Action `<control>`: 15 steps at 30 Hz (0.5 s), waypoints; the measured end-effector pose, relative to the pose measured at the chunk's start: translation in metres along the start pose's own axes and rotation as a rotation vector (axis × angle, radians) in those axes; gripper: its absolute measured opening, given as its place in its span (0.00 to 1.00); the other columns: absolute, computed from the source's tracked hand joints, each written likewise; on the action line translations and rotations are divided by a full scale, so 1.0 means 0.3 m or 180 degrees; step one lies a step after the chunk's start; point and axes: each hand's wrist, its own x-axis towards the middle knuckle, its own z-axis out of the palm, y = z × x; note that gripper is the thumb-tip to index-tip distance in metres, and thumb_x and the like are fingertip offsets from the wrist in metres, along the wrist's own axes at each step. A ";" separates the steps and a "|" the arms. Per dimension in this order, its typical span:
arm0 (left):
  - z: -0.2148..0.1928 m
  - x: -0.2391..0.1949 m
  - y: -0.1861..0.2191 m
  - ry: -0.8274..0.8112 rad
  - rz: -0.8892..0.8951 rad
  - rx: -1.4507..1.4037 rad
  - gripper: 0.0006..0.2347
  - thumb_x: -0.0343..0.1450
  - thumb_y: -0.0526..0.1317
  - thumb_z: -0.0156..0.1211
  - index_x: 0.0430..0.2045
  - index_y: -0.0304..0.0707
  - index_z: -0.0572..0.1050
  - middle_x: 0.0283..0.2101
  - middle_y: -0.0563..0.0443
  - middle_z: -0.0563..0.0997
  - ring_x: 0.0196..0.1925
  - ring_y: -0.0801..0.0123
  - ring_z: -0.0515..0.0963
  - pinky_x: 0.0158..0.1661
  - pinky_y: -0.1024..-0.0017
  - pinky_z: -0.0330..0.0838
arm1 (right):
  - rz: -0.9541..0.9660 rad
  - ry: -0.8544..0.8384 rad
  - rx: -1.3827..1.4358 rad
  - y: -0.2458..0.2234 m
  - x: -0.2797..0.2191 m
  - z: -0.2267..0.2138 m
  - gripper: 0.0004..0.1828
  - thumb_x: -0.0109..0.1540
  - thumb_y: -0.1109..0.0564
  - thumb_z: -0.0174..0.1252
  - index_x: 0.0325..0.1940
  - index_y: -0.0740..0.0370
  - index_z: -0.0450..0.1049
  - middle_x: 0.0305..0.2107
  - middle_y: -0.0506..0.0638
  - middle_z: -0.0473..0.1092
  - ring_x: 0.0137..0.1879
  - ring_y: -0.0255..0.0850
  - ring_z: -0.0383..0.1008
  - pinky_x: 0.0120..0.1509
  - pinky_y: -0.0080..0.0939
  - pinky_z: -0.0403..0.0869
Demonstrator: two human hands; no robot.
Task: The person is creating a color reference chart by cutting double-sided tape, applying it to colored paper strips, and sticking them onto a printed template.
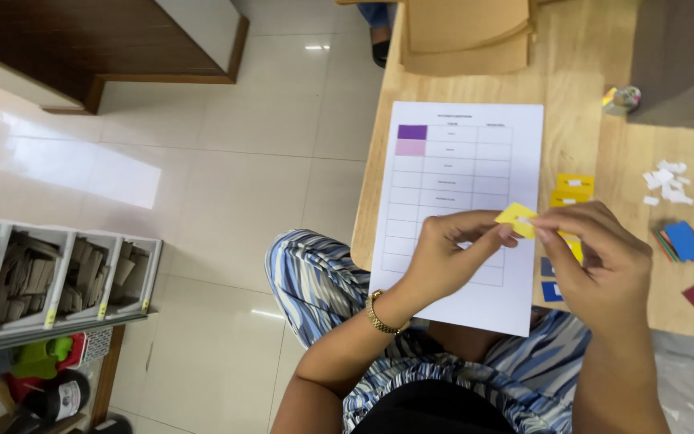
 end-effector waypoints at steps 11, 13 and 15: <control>0.007 0.017 -0.002 -0.0029 -0.0174 0.0151 0.09 0.78 0.43 0.56 0.40 0.39 0.80 0.40 0.54 0.85 0.45 0.75 0.83 0.50 0.78 0.78 | -0.0729 0.0162 -0.0803 -0.023 0.027 0.029 0.04 0.66 0.72 0.67 0.44 0.74 0.80 0.43 0.61 0.78 0.49 0.56 0.75 0.59 0.52 0.76; 0.015 0.011 -0.020 0.0093 -0.0009 0.0392 0.07 0.78 0.40 0.57 0.42 0.39 0.81 0.41 0.54 0.85 0.45 0.75 0.83 0.48 0.78 0.79 | -0.0768 0.0199 -0.0904 -0.030 0.025 0.034 0.04 0.66 0.72 0.67 0.45 0.75 0.81 0.44 0.62 0.78 0.51 0.57 0.75 0.61 0.53 0.77; 0.025 0.006 -0.029 0.0220 0.0144 0.0623 0.06 0.77 0.37 0.58 0.44 0.39 0.81 0.42 0.54 0.85 0.45 0.75 0.83 0.47 0.77 0.79 | -0.0801 0.0226 -0.1009 -0.026 0.019 0.042 0.04 0.66 0.72 0.68 0.46 0.76 0.81 0.44 0.62 0.79 0.53 0.58 0.75 0.62 0.55 0.77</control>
